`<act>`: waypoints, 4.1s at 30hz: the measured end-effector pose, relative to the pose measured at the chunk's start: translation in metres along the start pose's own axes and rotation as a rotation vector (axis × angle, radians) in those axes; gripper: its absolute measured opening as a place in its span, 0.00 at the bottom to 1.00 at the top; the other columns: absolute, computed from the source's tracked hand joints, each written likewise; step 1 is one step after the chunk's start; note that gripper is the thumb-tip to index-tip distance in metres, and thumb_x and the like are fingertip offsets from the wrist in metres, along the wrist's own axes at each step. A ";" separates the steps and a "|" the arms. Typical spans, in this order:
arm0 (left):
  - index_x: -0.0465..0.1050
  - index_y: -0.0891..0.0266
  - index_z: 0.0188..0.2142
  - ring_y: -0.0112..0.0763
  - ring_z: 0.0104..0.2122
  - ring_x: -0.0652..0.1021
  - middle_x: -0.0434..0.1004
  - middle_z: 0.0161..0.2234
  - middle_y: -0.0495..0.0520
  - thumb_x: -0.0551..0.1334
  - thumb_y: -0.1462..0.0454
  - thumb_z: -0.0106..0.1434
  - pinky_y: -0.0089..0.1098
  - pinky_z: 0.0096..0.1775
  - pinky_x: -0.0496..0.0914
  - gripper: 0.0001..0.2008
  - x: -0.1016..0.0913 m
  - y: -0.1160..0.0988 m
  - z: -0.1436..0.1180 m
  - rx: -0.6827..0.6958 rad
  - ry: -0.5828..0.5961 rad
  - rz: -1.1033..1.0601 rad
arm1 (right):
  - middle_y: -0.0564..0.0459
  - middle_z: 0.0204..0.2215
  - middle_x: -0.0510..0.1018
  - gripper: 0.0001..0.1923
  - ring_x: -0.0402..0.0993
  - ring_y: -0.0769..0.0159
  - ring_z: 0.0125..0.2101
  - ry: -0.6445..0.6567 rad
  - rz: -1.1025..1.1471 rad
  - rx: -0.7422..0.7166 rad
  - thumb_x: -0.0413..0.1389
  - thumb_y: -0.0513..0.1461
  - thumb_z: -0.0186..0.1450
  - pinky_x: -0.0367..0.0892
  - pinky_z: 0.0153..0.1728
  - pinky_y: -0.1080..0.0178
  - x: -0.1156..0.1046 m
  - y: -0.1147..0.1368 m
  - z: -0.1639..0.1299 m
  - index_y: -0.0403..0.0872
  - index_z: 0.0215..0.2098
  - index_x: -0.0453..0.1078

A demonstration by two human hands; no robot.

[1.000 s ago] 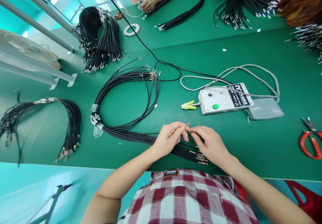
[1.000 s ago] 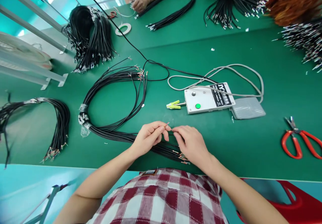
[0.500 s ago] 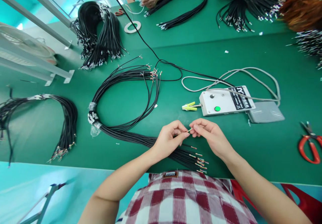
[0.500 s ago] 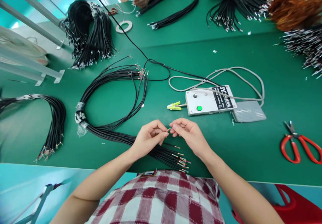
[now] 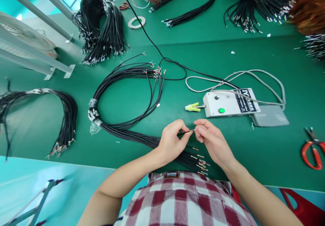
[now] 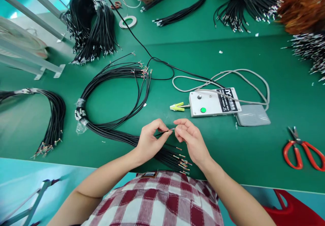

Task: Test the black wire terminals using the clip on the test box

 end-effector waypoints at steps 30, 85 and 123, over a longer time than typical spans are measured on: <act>0.63 0.61 0.28 0.22 0.23 0.67 0.64 0.24 0.44 0.64 0.65 0.61 0.25 0.27 0.62 0.10 0.012 0.022 -0.001 -0.153 -0.011 -0.352 | 0.60 0.21 0.65 0.11 0.55 0.73 0.24 -0.090 0.154 -0.029 0.67 0.46 0.58 0.51 0.26 0.66 -0.001 -0.022 -0.003 0.49 0.34 0.76; 0.72 0.56 0.43 0.31 0.36 0.73 0.71 0.38 0.56 0.57 0.72 0.66 0.31 0.38 0.70 0.11 0.001 -0.005 -0.006 0.513 -0.115 0.254 | 0.54 0.33 0.84 0.09 0.77 0.66 0.32 -0.075 -1.549 -1.051 0.54 0.38 0.71 0.58 0.35 0.59 0.024 0.055 -0.021 0.48 0.38 0.78; 0.66 0.62 0.27 0.23 0.22 0.65 0.65 0.24 0.46 0.61 0.67 0.61 0.25 0.25 0.57 0.07 -0.004 0.061 0.066 -0.096 -0.120 -0.073 | 0.50 0.20 0.71 0.18 0.67 0.57 0.35 0.030 -1.902 -0.913 0.51 0.30 0.68 0.56 0.40 0.53 0.022 0.068 0.070 0.49 0.21 0.68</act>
Point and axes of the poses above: each hand's wrist, its own z-axis towards the middle knuckle, its own x-axis out of the palm, y = z × x, the point moved 8 cm from there along z, towards the middle knuckle
